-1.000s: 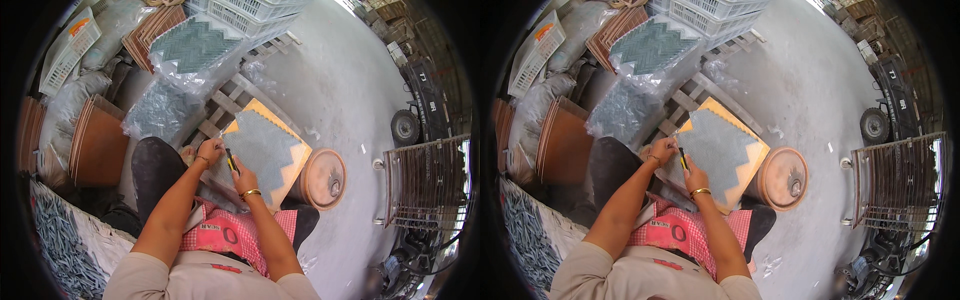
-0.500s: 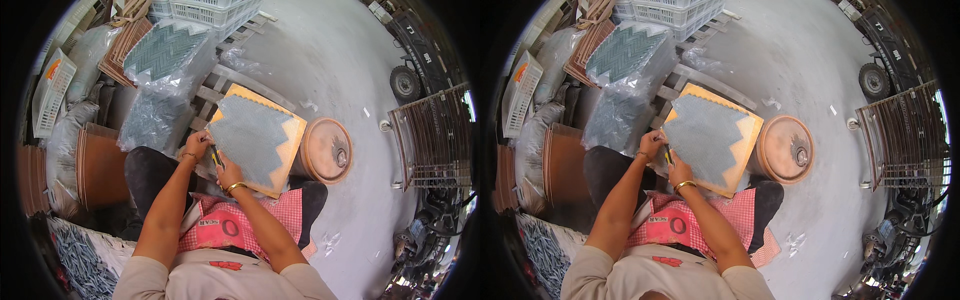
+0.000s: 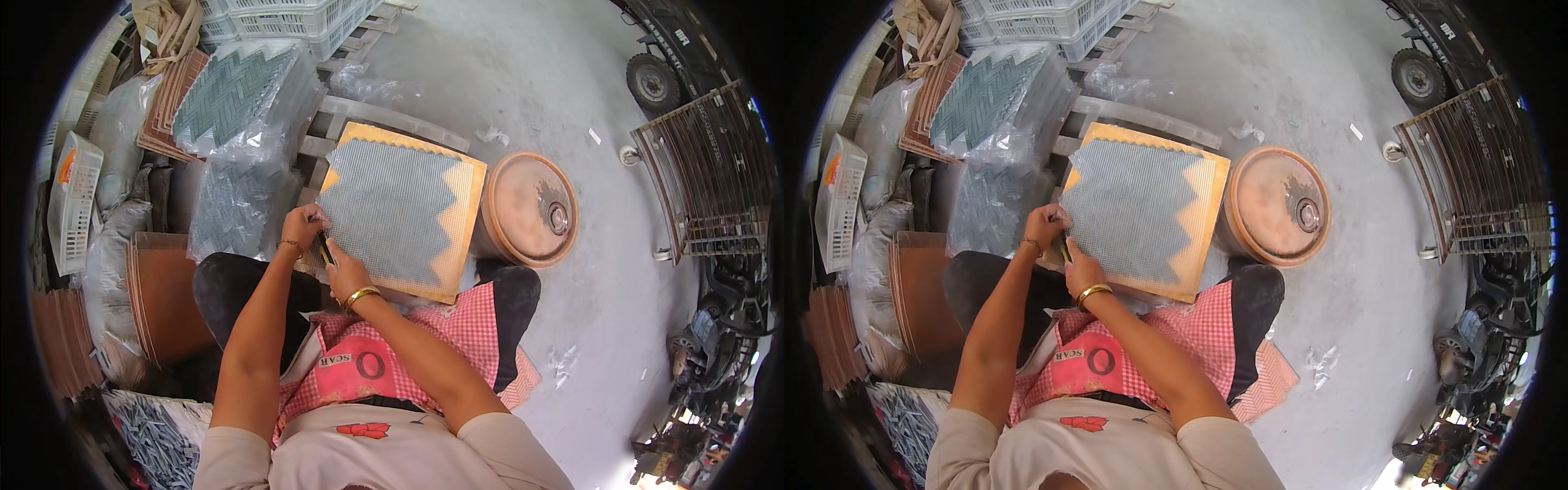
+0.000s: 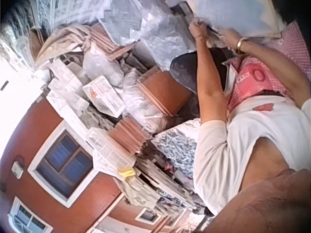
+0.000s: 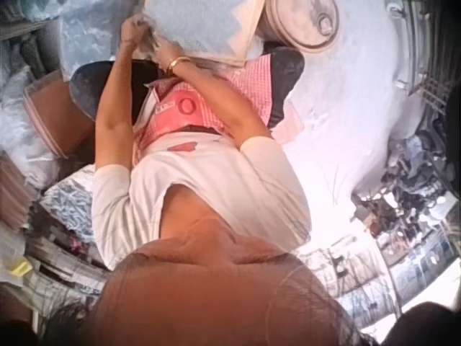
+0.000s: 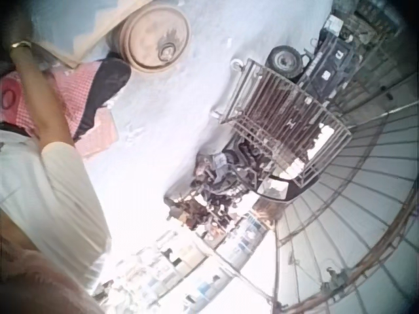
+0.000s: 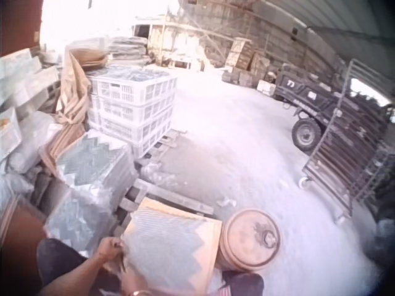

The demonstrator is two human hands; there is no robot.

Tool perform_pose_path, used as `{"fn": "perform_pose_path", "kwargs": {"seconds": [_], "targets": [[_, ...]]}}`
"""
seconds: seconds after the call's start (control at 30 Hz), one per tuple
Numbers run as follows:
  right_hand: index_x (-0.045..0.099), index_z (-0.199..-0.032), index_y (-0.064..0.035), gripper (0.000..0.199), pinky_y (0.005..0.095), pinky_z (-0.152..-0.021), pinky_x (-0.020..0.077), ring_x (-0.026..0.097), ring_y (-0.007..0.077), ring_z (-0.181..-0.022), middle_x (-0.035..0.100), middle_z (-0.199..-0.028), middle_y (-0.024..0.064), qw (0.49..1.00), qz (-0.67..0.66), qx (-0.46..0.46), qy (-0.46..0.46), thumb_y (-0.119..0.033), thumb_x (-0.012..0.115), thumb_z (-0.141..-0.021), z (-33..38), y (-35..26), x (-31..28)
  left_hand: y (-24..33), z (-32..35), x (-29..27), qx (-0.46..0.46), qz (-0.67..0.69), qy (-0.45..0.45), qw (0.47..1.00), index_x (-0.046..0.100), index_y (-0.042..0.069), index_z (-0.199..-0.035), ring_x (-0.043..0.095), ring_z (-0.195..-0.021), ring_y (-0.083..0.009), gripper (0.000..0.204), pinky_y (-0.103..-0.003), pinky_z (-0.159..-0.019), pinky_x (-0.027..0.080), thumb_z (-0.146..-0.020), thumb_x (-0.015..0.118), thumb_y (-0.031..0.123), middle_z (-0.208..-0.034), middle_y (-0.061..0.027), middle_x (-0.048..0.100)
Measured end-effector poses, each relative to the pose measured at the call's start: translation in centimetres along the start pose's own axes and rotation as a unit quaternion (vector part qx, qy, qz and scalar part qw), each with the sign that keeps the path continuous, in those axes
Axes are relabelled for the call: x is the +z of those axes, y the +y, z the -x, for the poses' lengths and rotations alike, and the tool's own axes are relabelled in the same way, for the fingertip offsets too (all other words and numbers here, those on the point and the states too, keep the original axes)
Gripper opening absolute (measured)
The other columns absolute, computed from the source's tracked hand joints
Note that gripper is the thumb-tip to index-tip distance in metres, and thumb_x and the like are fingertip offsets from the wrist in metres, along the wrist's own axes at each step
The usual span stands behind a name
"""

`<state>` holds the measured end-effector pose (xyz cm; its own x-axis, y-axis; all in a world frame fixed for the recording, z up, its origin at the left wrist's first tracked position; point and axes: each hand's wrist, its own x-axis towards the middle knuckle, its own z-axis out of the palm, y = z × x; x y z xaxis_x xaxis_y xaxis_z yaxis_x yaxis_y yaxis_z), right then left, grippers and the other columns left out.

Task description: The person sits on the floor and uses a utility knife to cut a sheet of mosaic tiles placed on a wooden board. They score and snap the tiles along a straight line, then handle the cut pieces and the remaining sheet.

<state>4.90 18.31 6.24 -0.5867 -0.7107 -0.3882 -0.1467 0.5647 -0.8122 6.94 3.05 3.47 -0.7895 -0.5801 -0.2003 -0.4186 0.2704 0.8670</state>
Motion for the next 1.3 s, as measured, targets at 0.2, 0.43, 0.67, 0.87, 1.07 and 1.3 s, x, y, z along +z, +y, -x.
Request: {"fn": "perform_pose_path", "kwargs": {"seconds": [0.2,0.43,0.67,0.87,1.07,1.3], "targets": [[0.034,-0.124,-0.0094,0.051,0.0448,-0.069,0.0436,0.056,0.0391,-0.074,0.057,-0.077,0.0252,0.994,-0.061,0.063,-0.057,-0.012,0.052,-0.076,0.1,-1.5,-0.3,-0.6,-0.8,-0.5,0.002,0.022,-0.012,1.0,0.057,0.001,-0.067,0.051,-0.057,-0.0079,0.007,-0.023,-0.054,0.041,-0.063,0.063,0.002,-0.061,-0.0017,0.056],[0.035,-0.125,-0.0079,0.047,0.0319,-0.048,0.0482,0.057,0.0212,-0.045,0.057,-0.059,0.0165,0.999,-0.039,-0.002,-0.021,-0.008,0.046,-0.079,0.6,-0.7,0.3,-1.0,-0.5,-0.4,-0.007,0.045,-0.007,0.999,0.058,0.001,-0.069,0.049,-0.057,-0.0071,0.008,-0.022,-0.053,0.04,-0.063,0.063,0.002,-0.061,-0.0008,0.056],[0.038,-0.123,-0.0093,0.045,0.031,-0.045,0.0477,0.055,0.0183,-0.041,0.057,-0.063,0.0151,0.977,-0.169,0.08,-0.098,-0.007,0.047,-0.079,1.2,-1.5,-0.7,-0.9,-0.6,-0.7,-0.02,0.049,0.015,0.998,0.056,0.001,-0.068,0.049,-0.057,-0.0085,0.007,-0.023,-0.054,0.04,-0.064,0.061,0.002,-0.06,-0.0029,0.054],[0.041,-0.121,-0.011,0.045,0.0363,-0.06,0.0477,0.059,0.0284,-0.063,0.058,-0.073,0.018,0.989,-0.027,-0.113,-0.087,-0.012,0.051,-0.077,2.1,0.5,1.9,5.5,-2.3,-1.0,0.099,0.051,0.082,0.99,0.055,0.002,-0.073,0.05,-0.058,-0.0115,0.007,-0.025,-0.056,0.041,-0.066,0.056,0.004,-0.064,-0.0056,0.053],[0.039,-0.122,-0.0113,0.047,0.0375,-0.082,0.0399,0.052,0.0353,-0.092,0.054,-0.1,0.0219,0.971,0.131,-0.096,-0.175,-0.022,0.051,-0.077,4.9,1.6,-2.2,12.1,1.7,7.1,0.154,0.007,-0.062,0.986,0.052,0.0,-0.074,0.054,-0.065,-0.0294,0.009,-0.033,-0.062,0.043,-0.066,0.05,0.004,-0.069,-0.0151,0.054],[0.03,-0.129,-0.02,0.049,0.033,-0.059,0.0451,0.058,0.0239,-0.061,0.06,-0.08,0.0151,0.971,0.109,-0.094,-0.189,-0.023,0.048,-0.083,8.1,2.7,-3.8,15.8,7.1,20.9,0.263,-0.229,-0.382,0.856,0.044,-0.002,-0.104,0.051,-0.092,-0.0352,0.04,-0.034,-0.076,0.044,-0.065,0.056,0.002,-0.107,-0.0208,0.044]]}}
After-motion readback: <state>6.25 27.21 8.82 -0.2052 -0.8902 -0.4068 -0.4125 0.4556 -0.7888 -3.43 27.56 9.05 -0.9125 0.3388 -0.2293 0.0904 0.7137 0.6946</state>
